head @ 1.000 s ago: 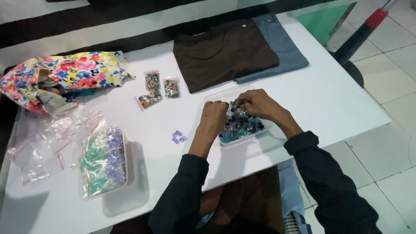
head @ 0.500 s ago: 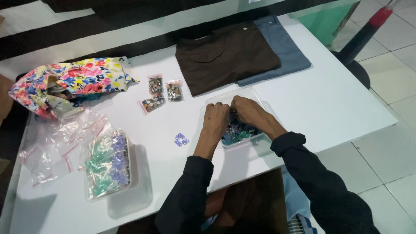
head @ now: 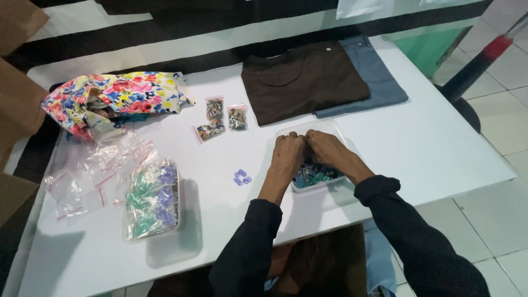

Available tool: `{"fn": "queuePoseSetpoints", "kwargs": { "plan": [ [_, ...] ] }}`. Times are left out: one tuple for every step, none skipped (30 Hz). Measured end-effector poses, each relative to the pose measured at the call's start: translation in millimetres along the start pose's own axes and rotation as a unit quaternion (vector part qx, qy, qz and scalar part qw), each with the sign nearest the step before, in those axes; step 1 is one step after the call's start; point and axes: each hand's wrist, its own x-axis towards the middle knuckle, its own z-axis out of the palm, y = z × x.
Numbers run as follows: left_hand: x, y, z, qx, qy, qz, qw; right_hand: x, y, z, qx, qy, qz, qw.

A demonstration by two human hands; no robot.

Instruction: The person sits at a white table and sorts small, colorful beads from a clear plastic container into small ziplock bags. They handle the beads and bags by hand, filling the bags and placing them on the table.

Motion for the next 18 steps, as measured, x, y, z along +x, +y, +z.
{"fn": "queuePoseSetpoints", "kwargs": {
  "plan": [
    [0.9,-0.8,0.2,0.000,-0.001,0.001,1.000,0.7,4.9,4.7,0.001,0.000,0.001,1.000],
    [2.0,-1.9,0.6,-0.008,0.002,0.001,1.000,1.7,9.9,9.7,0.015,0.017,-0.012,1.000],
    [2.1,-2.2,2.0,-0.018,0.004,-0.001,1.000,1.8,15.0,15.1,0.029,0.031,-0.027,0.999],
    [-2.5,0.6,-2.7,-0.019,0.002,-0.002,1.000,-3.8,8.1,8.3,0.030,0.028,-0.026,0.999],
    [-3.7,1.8,-8.7,-0.025,0.002,-0.001,1.000,-6.0,2.4,-0.6,0.018,0.043,-0.017,0.999],
    [-5.1,2.8,-14.8,-0.030,0.002,-0.001,1.000,-8.2,-3.7,-9.3,0.007,0.057,-0.007,0.998],
    [-4.4,2.9,-9.9,-0.031,0.001,-0.004,1.000,-10.5,-2.7,-15.9,0.008,0.054,-0.010,0.998],
    [-3.7,2.4,-4.7,-0.072,0.014,-0.016,0.997,-12.2,-1.9,-22.2,0.024,0.099,-0.010,0.995],
    [-2.9,0.1,0.5,-0.113,0.028,-0.028,0.993,-11.9,-1.6,-27.9,0.041,0.145,-0.011,0.989],
    [-11.1,6.6,-25.6,-0.113,0.027,-0.033,0.993,-14.9,-7.2,-34.1,0.043,0.142,-0.015,0.989],
    [-20.3,13.4,-51.7,-0.234,0.083,-0.051,0.967,-18.2,-13.5,-40.3,0.069,0.203,-0.030,0.976],
    [-29.6,20.2,-78.1,-0.350,0.140,-0.067,0.924,-21.7,-20.1,-46.6,0.096,0.262,-0.044,0.959],
    [-33.6,20.1,-81.6,-0.348,0.142,-0.074,0.924,-26.3,-34.4,-55.1,0.099,0.259,-0.050,0.960],
    [-37.3,20.2,-85.4,-0.417,0.174,-0.099,0.887,-31.1,-48.5,-64.1,0.106,0.276,-0.051,0.954],
    [-40.2,20.2,-89.0,-0.482,0.205,-0.122,0.843,-35.8,-61.9,-73.2,0.112,0.294,-0.051,0.948],
    [-49.9,19.0,-95.4,-0.480,0.207,-0.128,0.843,-39.5,-80.5,-79.2,0.116,0.291,-0.056,0.948],
    [-60.5,18.4,-101.9,-0.532,0.210,-0.167,0.803,-44.8,-99.7,-85.2,0.113,0.301,-0.058,0.945],
    [-71.3,18.4,-108.9,-0.581,0.212,-0.205,0.758,-50.8,-119.0,-91.7,0.111,0.311,-0.060,0.942]
  ]
}}
